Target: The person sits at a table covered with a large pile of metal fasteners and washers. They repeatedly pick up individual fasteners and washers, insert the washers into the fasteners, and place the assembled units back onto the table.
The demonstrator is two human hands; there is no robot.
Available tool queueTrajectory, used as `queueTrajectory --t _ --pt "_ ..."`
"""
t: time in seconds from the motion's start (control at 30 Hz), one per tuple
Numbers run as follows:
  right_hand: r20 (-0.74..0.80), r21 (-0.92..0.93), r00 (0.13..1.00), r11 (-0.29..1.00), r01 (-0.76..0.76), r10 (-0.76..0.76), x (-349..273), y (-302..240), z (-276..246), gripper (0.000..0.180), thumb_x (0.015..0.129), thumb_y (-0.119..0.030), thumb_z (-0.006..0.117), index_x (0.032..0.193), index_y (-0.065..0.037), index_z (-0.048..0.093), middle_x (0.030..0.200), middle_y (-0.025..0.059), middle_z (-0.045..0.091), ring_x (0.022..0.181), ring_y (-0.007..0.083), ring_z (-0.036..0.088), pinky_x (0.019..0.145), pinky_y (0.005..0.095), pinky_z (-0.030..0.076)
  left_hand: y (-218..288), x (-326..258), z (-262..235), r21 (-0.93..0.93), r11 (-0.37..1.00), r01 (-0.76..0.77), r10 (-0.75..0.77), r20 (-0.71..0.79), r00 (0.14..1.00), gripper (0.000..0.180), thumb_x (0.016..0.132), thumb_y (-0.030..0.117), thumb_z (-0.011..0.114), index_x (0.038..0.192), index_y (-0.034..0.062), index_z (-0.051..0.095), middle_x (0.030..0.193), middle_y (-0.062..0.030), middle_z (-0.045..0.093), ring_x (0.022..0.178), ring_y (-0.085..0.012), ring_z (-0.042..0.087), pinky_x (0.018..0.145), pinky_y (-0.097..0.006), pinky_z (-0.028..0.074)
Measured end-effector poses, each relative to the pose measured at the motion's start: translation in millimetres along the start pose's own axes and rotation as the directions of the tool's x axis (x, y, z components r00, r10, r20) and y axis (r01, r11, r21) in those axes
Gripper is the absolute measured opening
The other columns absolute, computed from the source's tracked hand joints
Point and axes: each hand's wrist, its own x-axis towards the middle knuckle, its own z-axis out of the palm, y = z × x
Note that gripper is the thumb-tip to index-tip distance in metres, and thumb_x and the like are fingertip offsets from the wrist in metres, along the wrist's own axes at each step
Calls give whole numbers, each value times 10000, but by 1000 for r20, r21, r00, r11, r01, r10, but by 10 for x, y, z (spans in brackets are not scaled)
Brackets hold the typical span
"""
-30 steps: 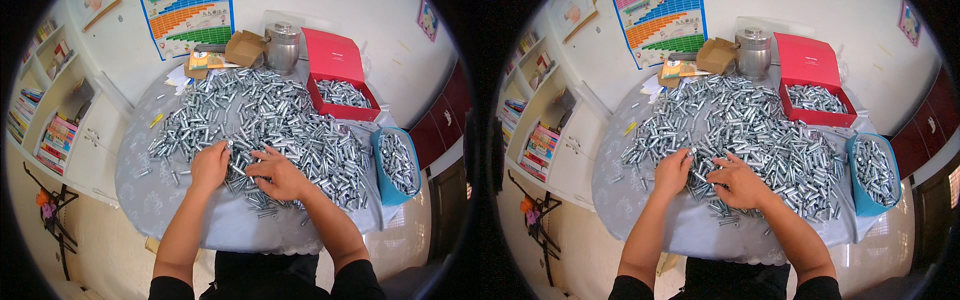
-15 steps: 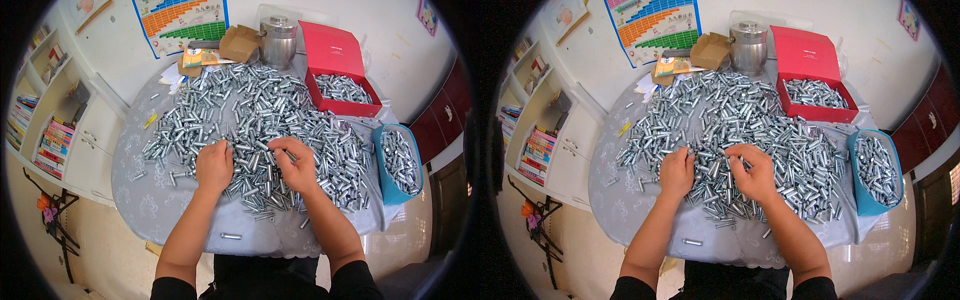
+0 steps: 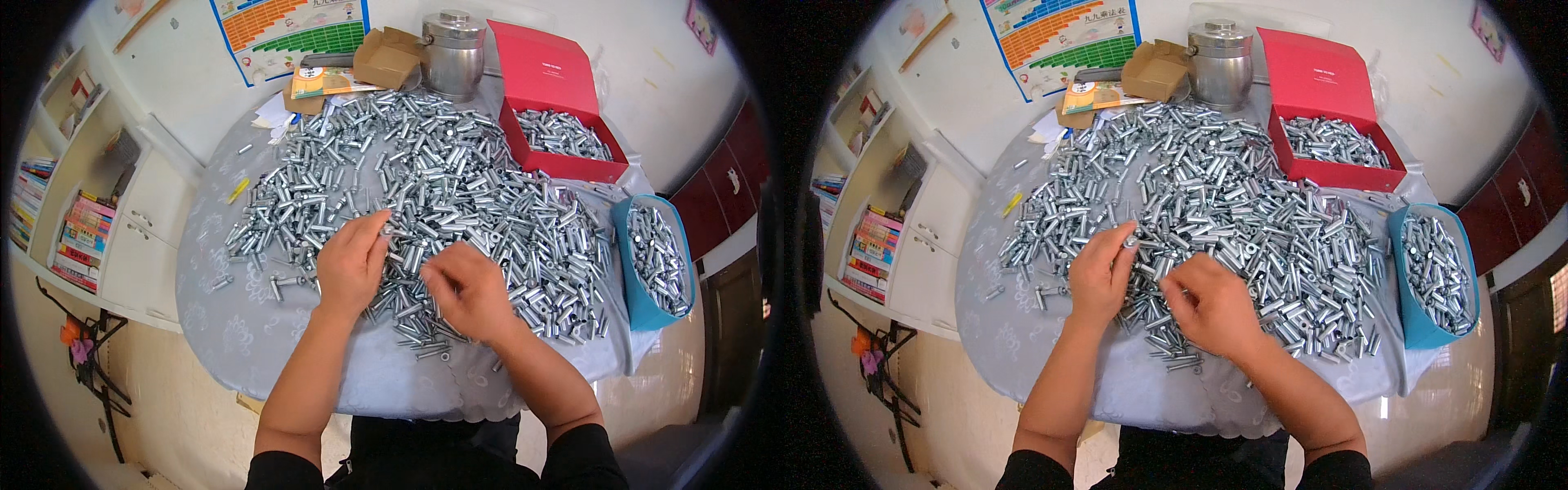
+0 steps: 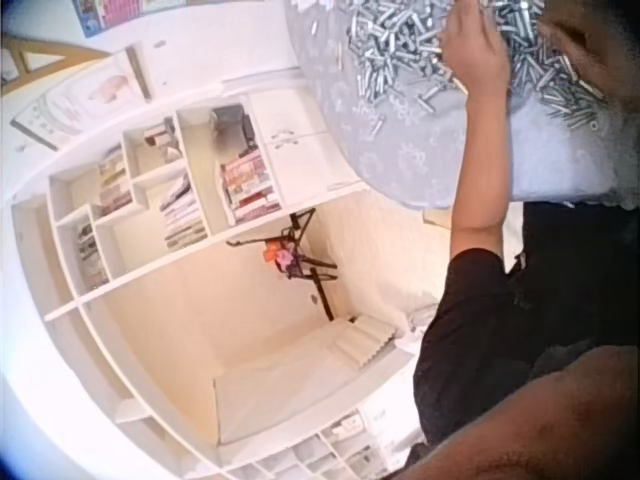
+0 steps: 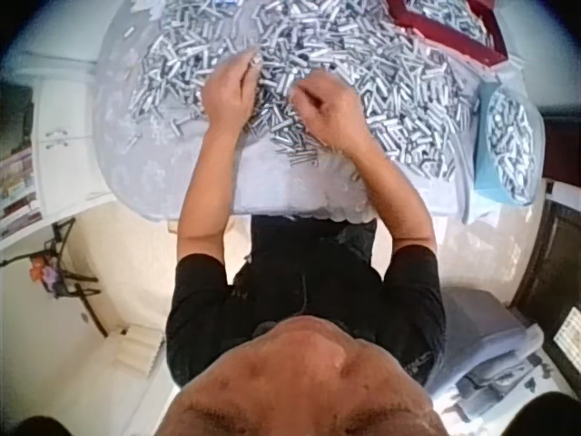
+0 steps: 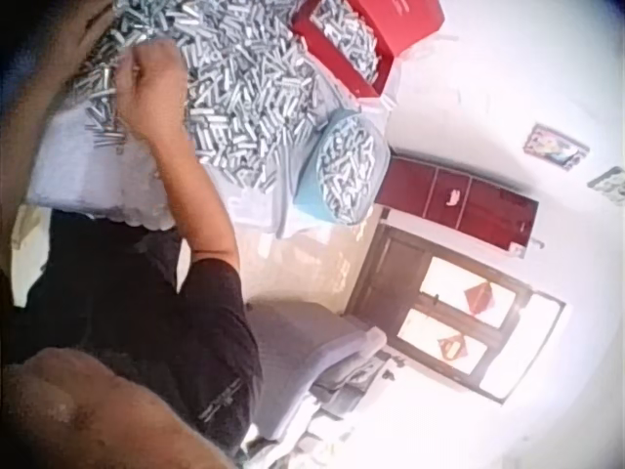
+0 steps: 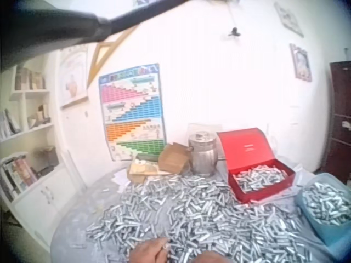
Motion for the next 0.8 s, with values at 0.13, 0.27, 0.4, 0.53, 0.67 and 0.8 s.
queueTrajectory --t 0.13,0.27,0.4,0.53,0.67,0.8 --pt "-59 283 951 919 -275 303 151 200 -80 227 908 -163 709 1072 -7 689 829 72 675 616 103 584 561 237 466 327 203 -91 58 992 -109 86 306 948 340 846 22 643 1180 71 676 974 -131 687 835 -301 662 737 -373 528" --pt "-25 276 950 916 -293 311 154 324 -118 245 901 -181 732 1063 -1 699 807 29 670 656 63 551 584 220 451 349 247 43 -29 989 -142 144 315 938 342 844 -4 628 1181 37 670 985 -143 692 869 -315 663 764 -388 533" --pt "25 332 939 883 -332 343 120 341 -111 180 905 -149 727 999 3 705 791 9 665 633 56 556 577 206 458 287 132 176 -19 988 -153 150 329 932 363 839 -18 634 1198 33 663 990 -141 699 848 -304 671 759 -378 537" --pt "70 447 893 786 -427 445 131 324 -132 139 933 -121 686 994 4 683 771 6 662 582 49 544 516 201 446 272 70 242 -280 948 150 -73 266 961 349 840 12 695 1186 56 685 932 -91 718 774 -166 675 702 -284 533" --pt "83 467 848 731 -498 524 123 308 -188 168 953 -165 666 980 1 668 770 10 663 566 44 547 478 195 418 215 -15 175 -448 798 403 -237 382 893 251 874 36 698 1124 15 708 863 -39 694 704 -85 618 640 -227 509" --pt "94 485 852 724 -491 515 88 352 -187 162 956 -172 661 982 -12 671 783 12 668 560 44 549 468 188 409 250 -21 198 -573 566 593 -368 468 803 209 920 57 661 1112 -21 694 863 -60 705 688 -83 621 629 -217 519"
